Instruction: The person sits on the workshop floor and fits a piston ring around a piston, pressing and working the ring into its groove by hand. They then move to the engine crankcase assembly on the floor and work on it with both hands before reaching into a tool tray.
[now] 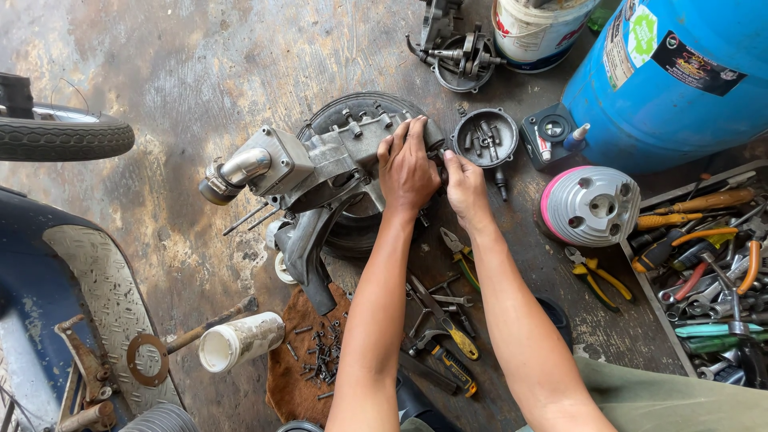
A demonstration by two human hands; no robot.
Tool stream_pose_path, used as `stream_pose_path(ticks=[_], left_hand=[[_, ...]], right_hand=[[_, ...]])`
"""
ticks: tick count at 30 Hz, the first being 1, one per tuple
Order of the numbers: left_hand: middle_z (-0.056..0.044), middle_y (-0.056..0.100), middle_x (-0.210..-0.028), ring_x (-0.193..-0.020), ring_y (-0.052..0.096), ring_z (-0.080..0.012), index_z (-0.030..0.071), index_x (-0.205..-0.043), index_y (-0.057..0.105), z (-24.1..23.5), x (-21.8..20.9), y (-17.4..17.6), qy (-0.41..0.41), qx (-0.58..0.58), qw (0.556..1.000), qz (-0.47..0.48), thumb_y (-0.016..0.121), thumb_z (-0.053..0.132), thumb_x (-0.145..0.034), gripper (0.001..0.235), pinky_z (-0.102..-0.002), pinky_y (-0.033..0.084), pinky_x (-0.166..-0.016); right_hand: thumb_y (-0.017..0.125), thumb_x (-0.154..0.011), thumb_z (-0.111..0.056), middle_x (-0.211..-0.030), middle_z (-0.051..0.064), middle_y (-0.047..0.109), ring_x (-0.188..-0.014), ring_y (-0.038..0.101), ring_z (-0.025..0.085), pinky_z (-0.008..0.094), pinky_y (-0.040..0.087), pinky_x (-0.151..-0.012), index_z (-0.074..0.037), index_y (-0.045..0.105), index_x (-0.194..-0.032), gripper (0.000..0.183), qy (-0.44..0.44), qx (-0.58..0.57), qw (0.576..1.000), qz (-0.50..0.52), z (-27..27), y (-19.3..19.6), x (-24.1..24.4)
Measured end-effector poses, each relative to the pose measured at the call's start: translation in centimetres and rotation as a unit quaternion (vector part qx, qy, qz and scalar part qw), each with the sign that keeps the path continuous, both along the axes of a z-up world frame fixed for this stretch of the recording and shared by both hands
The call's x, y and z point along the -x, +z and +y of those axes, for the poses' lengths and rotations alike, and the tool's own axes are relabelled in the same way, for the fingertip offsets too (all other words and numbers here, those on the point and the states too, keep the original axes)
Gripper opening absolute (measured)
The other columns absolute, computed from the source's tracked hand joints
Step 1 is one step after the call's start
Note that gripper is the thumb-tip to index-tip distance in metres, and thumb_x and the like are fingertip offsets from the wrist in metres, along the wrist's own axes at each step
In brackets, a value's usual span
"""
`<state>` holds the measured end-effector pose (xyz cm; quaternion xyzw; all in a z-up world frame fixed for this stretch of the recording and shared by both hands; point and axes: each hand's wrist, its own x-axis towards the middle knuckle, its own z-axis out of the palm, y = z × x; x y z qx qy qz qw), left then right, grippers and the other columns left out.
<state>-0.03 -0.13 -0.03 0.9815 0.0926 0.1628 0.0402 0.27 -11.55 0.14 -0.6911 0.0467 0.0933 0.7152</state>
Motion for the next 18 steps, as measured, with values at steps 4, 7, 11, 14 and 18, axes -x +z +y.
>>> stream_pose_path(ticks=[4, 7, 11, 14, 18], left_hand=[[0.002, 0.055, -0.148, -0.142, 0.043, -0.0117, 0.017, -0.149, 0.040, -0.2, 0.1, 0.3, 0.001, 0.002, 1.000, -0.003, 0.061, 0.016, -0.071, 0.081, -0.035, 0.022, -0.115], [0.003, 0.056, -0.147, -0.142, 0.043, -0.0117, 0.017, -0.148, 0.041, -0.1, -0.2, -0.1, 0.003, 0.009, 1.000, -0.002, 0.060, 0.015, -0.071, 0.080, -0.036, 0.023, -0.115], [0.003, 0.056, -0.146, -0.142, 0.044, -0.0123, 0.018, -0.147, 0.042, 0.1, -0.2, -0.4, 0.002, 0.012, 1.000, -0.003, 0.061, 0.016, -0.071, 0.079, -0.036, 0.024, -0.115], [0.003, 0.056, -0.146, -0.142, 0.043, -0.0123, 0.018, -0.147, 0.042, 0.1, -0.2, -0.2, 0.001, 0.017, 1.000, 0.003, 0.062, 0.017, -0.072, 0.078, -0.036, 0.024, -0.116], [0.002, 0.057, -0.147, -0.144, 0.042, -0.0132, 0.018, -0.147, 0.043, 0.5, -0.3, -0.8, -0.003, 0.030, 1.000, 0.007, 0.065, 0.027, -0.075, 0.076, -0.037, 0.023, -0.117]], right_hand=[[0.061, -0.103, -0.031, -0.062, -0.008, 0.052, -0.062, 0.044, 0.007, 0.024, 0.035, -0.056, -0.020, 0.068, -0.071, 0.035, 0.001, 0.014, 1.000, -0.004, -0.2, -1.4, -0.2], [0.064, -0.102, -0.031, -0.058, -0.007, 0.053, -0.059, 0.043, 0.008, 0.026, 0.035, -0.054, -0.019, 0.071, -0.069, 0.035, 0.002, 0.043, 0.999, -0.013, -0.4, -0.7, -0.2], [0.067, -0.101, -0.031, -0.055, -0.004, 0.054, -0.059, 0.045, 0.009, 0.029, 0.038, -0.055, -0.018, 0.073, -0.069, 0.035, -0.004, 0.066, 0.997, -0.028, -0.4, -1.4, -0.3], [0.068, -0.100, -0.031, -0.055, -0.002, 0.055, -0.061, 0.046, 0.009, 0.030, 0.039, -0.056, -0.017, 0.075, -0.069, 0.034, -0.013, 0.070, 0.997, -0.032, -0.4, -0.8, -0.1], [0.069, -0.100, -0.032, -0.055, 0.000, 0.055, -0.062, 0.047, 0.008, 0.031, 0.041, -0.056, -0.018, 0.078, -0.072, 0.032, -0.018, 0.094, 0.995, -0.042, -0.5, 0.1, 0.1]])
